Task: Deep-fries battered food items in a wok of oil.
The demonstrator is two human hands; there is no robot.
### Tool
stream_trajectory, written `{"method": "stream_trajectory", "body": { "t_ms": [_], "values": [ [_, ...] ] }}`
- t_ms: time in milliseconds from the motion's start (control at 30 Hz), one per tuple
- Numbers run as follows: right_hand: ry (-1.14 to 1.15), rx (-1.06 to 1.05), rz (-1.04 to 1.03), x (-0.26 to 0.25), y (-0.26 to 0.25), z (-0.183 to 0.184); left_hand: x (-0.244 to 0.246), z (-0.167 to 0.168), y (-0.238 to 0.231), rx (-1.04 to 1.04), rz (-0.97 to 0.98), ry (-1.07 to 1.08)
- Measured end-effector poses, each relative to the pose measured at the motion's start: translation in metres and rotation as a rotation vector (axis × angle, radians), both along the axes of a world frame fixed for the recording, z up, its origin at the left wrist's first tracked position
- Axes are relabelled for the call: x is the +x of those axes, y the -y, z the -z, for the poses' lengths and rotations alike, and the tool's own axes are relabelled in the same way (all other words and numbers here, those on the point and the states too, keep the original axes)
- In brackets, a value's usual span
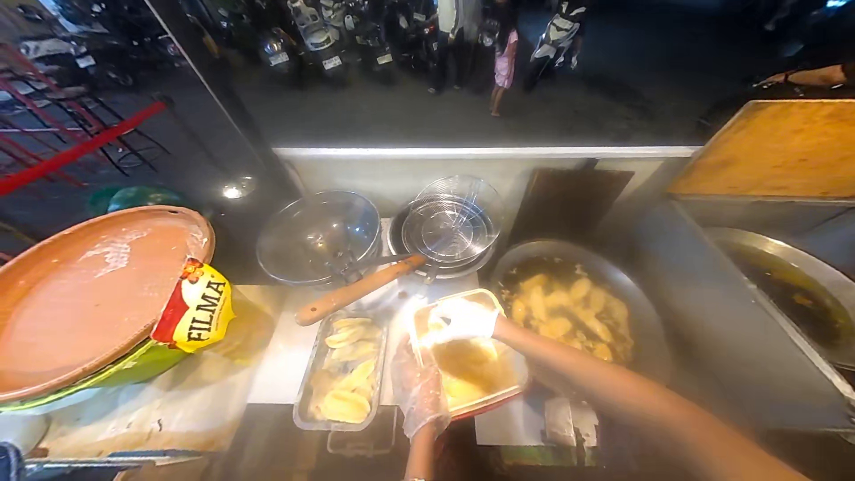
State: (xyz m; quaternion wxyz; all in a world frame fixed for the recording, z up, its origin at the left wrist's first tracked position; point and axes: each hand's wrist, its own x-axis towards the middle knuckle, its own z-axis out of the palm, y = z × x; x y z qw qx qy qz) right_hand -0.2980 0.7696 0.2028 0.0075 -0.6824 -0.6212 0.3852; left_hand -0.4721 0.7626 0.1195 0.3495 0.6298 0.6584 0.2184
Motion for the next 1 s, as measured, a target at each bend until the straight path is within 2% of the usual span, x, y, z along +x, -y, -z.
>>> {"method": "stream_trajectory", "body": {
  "t_ms": [33, 67, 133, 167, 233, 300, 367, 467, 567, 700, 833, 900, 1000],
  "values": [
    [-0.004, -0.038, 0.005, -0.002, 0.007, -0.018, 0.0, 0.0, 0.0, -0.009, 0.001, -0.001],
    [-0.004, -0.029, -0.061, 0.004, 0.01, -0.016, 0.0, -0.001, 0.001, -0.015, -0.002, 0.0],
    [0.051, 0.059, -0.287, 0.021, 0.002, 0.035, 0.001, -0.001, 0.001, -0.017, -0.005, 0.009],
    [0.082, 0.075, -0.298, 0.022, -0.001, 0.057, 0.001, -0.001, 0.001, -0.011, -0.006, 0.01],
    [0.153, 0.08, -0.188, 0.011, -0.003, 0.088, 0.002, -0.001, 0.0, 0.003, -0.007, 0.013],
    [0.187, 0.032, -0.135, -0.009, 0.008, 0.097, 0.002, 0.002, 0.002, 0.008, -0.012, 0.026],
    [0.156, 0.008, -0.171, -0.013, 0.013, 0.105, 0.002, 0.004, 0.002, 0.01, -0.014, 0.026],
    [0.196, 0.025, -0.207, -0.007, 0.006, 0.099, 0.002, 0.006, 0.0, 0.017, -0.016, 0.027],
    [0.265, -0.069, -0.187, -0.01, 0.008, 0.084, 0.002, 0.007, 0.003, 0.007, -0.014, 0.032],
    [0.249, 0.016, -0.045, -0.025, -0.002, 0.08, 0.003, 0.004, 0.001, 0.023, -0.014, 0.024],
    [0.164, -0.145, 0.052, -0.041, -0.001, 0.09, 0.001, 0.005, 0.002, 0.016, 0.008, 0.045],
    [0.191, -0.1, 0.092, -0.037, -0.002, 0.102, -0.002, 0.005, 0.003, 0.027, 0.034, 0.078],
    [0.181, -0.075, 0.134, -0.029, 0.002, 0.084, -0.001, 0.005, 0.005, 0.035, 0.053, 0.128]
  ]
}}
